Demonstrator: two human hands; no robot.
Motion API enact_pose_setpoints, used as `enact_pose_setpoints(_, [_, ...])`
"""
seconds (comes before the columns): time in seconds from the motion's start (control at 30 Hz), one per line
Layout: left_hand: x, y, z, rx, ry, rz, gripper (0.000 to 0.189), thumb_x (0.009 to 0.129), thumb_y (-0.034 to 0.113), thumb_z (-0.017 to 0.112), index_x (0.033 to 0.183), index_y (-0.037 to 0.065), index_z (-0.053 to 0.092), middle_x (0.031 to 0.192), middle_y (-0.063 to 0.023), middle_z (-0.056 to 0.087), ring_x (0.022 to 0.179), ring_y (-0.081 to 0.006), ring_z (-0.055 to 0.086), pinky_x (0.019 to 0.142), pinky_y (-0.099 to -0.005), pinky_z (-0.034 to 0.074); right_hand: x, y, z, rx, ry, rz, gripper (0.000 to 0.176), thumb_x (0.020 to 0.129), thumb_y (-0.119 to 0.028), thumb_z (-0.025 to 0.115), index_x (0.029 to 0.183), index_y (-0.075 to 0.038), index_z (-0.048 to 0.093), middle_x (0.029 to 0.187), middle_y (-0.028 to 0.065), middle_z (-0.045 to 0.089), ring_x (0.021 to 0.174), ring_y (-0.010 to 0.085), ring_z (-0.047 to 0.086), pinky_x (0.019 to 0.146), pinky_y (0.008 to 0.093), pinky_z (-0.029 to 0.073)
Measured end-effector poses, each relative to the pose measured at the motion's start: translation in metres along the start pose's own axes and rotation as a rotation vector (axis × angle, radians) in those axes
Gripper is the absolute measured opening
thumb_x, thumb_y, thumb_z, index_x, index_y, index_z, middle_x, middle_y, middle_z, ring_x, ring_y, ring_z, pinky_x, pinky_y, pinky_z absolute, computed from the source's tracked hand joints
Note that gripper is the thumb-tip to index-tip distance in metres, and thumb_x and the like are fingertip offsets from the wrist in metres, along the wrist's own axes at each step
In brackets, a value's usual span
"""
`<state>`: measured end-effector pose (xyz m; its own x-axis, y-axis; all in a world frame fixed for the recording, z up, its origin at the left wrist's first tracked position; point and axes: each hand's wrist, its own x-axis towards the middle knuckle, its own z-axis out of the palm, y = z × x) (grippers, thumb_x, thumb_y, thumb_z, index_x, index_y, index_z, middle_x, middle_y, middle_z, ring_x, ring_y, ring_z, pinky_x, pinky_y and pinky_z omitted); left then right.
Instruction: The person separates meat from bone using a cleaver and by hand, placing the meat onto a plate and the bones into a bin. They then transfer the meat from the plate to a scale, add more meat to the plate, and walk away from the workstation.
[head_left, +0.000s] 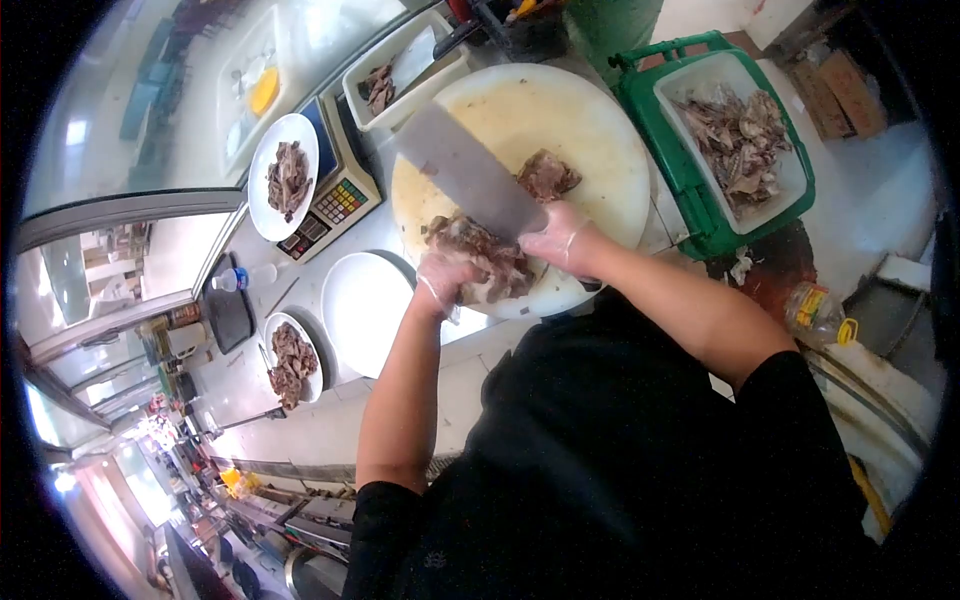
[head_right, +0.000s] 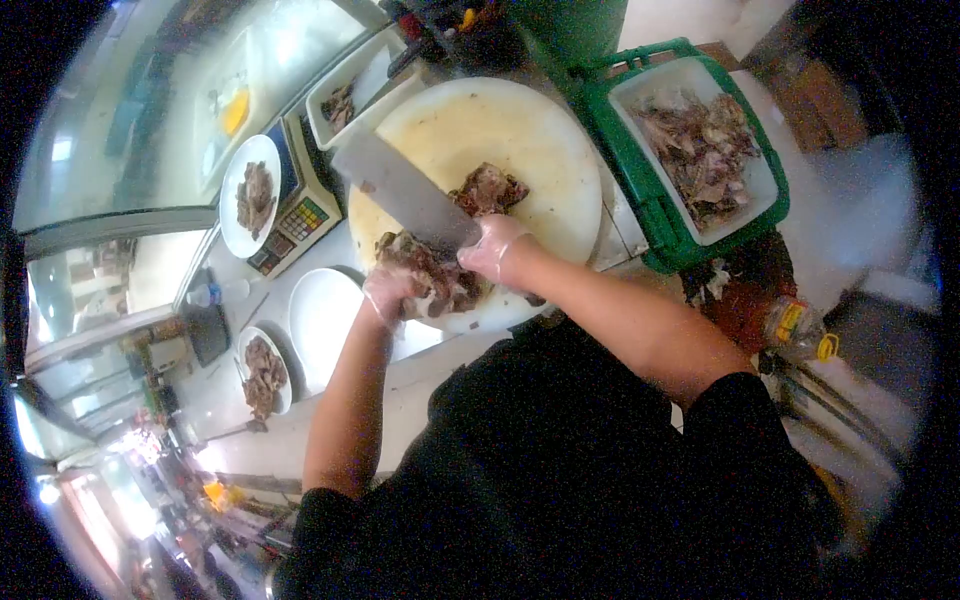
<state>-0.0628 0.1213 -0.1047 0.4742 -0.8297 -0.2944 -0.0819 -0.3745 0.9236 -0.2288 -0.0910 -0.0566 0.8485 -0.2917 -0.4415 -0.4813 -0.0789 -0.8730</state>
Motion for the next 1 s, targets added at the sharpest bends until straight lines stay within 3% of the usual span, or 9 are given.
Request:
enact_pose_setpoints(0.1, [-0.007, 0.05, 0.013, -0.43, 0.221, -0.408, 0.037, 0.063, -0.003, 0.069, 0.1, -0.004, 0.065, 0.093, -0.0117, 0.068, 0.081, -0.0253, 0.066, 0.074, -0.035, 0.055, -0.021, -0.01, 0.004, 0.109, 0.058, 0.039, 0.029, 0.083, -0.019, 0.068, 0.102, 0.001, 0.068, 0.086, 0.0122, 0.071, 0.076, 0.0216, 0.065, 0.074, 0.0346, 0.052])
enact_pose_setpoints(0.2, [-0.003, 0.034, 0.009, -0.405, 0.078, -0.199, 0.037, 0.066, -0.003, 0.067, 0.103, -0.004, 0.065, 0.096, -0.0133, 0.068, 0.083, -0.026, 0.067, 0.075, -0.0356, 0.055, -0.021, 0.001, 0.013, 0.134, 0.053, 0.111, 0.031, 0.085, -0.02, 0.066, 0.107, 0.001, 0.067, 0.088, 0.012, 0.071, 0.076, 0.0217, 0.065, 0.074, 0.034, 0.052])
enact_pose_setpoints(0.33, [-0.005, 0.044, 0.008, -0.619, 0.141, -0.356, 0.034, 0.069, 0.0, 0.066, 0.103, -0.004, 0.065, 0.096, -0.0127, 0.069, 0.085, -0.0257, 0.067, 0.076, -0.0352, 0.055, -0.014, 0.017, 0.025, 0.047, 0.091, 0.025, 0.035, 0.088, -0.023, 0.064, 0.114, 0.0, 0.065, 0.086, 0.0141, 0.07, 0.071, 0.0219, 0.065, 0.07, 0.0345, 0.053])
enact_pose_setpoints(0.4, [0.007, -0.018, -0.013, -0.337, -0.143, -0.123, 0.045, 0.066, 0.01, 0.081, 0.109, 0.011, 0.07, 0.106, -0.011, 0.07, 0.095, -0.0244, 0.068, 0.087, -0.0325, 0.055, -0.018, 0.013, 0.019, -0.003, 0.052, 0.033, 0.034, 0.088, -0.025, 0.063, 0.115, -0.004, 0.064, 0.089, 0.0167, 0.07, 0.078, 0.0278, 0.066, 0.075, 0.0381, 0.052])
enact_pose_setpoints(0.5, [-0.001, 0.031, -0.004, -0.51, 0.049, -0.417, 0.043, 0.071, 0.005, 0.072, 0.114, 0.004, 0.065, 0.109, -0.0132, 0.068, 0.098, -0.0255, 0.067, 0.085, -0.0374, 0.056, -0.024, 0.006, 0.012, -0.069, 0.016, 0.043, 0.034, 0.089, -0.027, 0.061, 0.116, -0.007, 0.064, 0.092, 0.0202, 0.069, 0.085, 0.0345, 0.067, 0.079, 0.0424, 0.052])
enact_pose_setpoints(0.67, [-0.007, 0.039, -0.002, -0.559, -0.001, -0.295, 0.039, 0.075, 0.009, 0.065, 0.113, -0.001, 0.062, 0.106, -0.0134, 0.068, 0.095, -0.0256, 0.067, 0.082, -0.0376, 0.055, -0.025, 0.002, 0.012, -0.053, -0.01, 0.06, 0.036, 0.088, -0.026, 0.062, 0.118, -0.007, 0.063, 0.094, 0.0205, 0.069, 0.088, 0.0358, 0.067, 0.08, 0.0432, 0.052])
enact_pose_setpoints(0.73, [-0.008, 0.033, -0.004, -0.628, -0.04, -0.203, 0.037, 0.075, 0.013, 0.067, 0.109, 0.0, 0.064, 0.1, -0.0108, 0.069, 0.091, -0.0232, 0.067, 0.08, -0.0342, 0.054, -0.021, 0.014, 0.019, -0.042, 0.119, -0.022, 0.035, 0.086, -0.022, 0.066, 0.115, -0.002, 0.064, 0.086, 0.0134, 0.069, 0.076, 0.0192, 0.065, 0.075, 0.0326, 0.052])
enact_pose_setpoints(0.83, [-0.007, 0.013, -0.011, -0.459, -0.035, -0.232, 0.051, 0.072, 0.016, 0.064, 0.119, -0.004, 0.06, 0.111, -0.0177, 0.067, 0.1, -0.0291, 0.067, 0.088, -0.0399, 0.055, -0.007, 0.039, 0.032, 0.054, 0.141, 0.142, 0.035, 0.084, -0.018, 0.068, 0.112, 0.001, 0.064, 0.09, 0.0118, 0.07, 0.081, 0.0198, 0.066, 0.078, 0.0326, 0.052])
enact_pose_setpoints(1.0, [-0.01, 0.028, -0.004, -0.707, -0.011, -0.295, 0.068, 0.066, 0.019, 0.07, 0.129, -0.002, 0.054, 0.119, -0.0188, 0.064, 0.107, -0.0319, 0.065, 0.094, -0.0427, 0.055, -0.016, 0.022, 0.023, 0.143, 0.108, 0.109, 0.035, 0.083, -0.018, 0.07, 0.11, 0.003, 0.064, 0.094, 0.0114, 0.071, 0.084, 0.0206, 0.066, 0.08, 0.0333, 0.052])
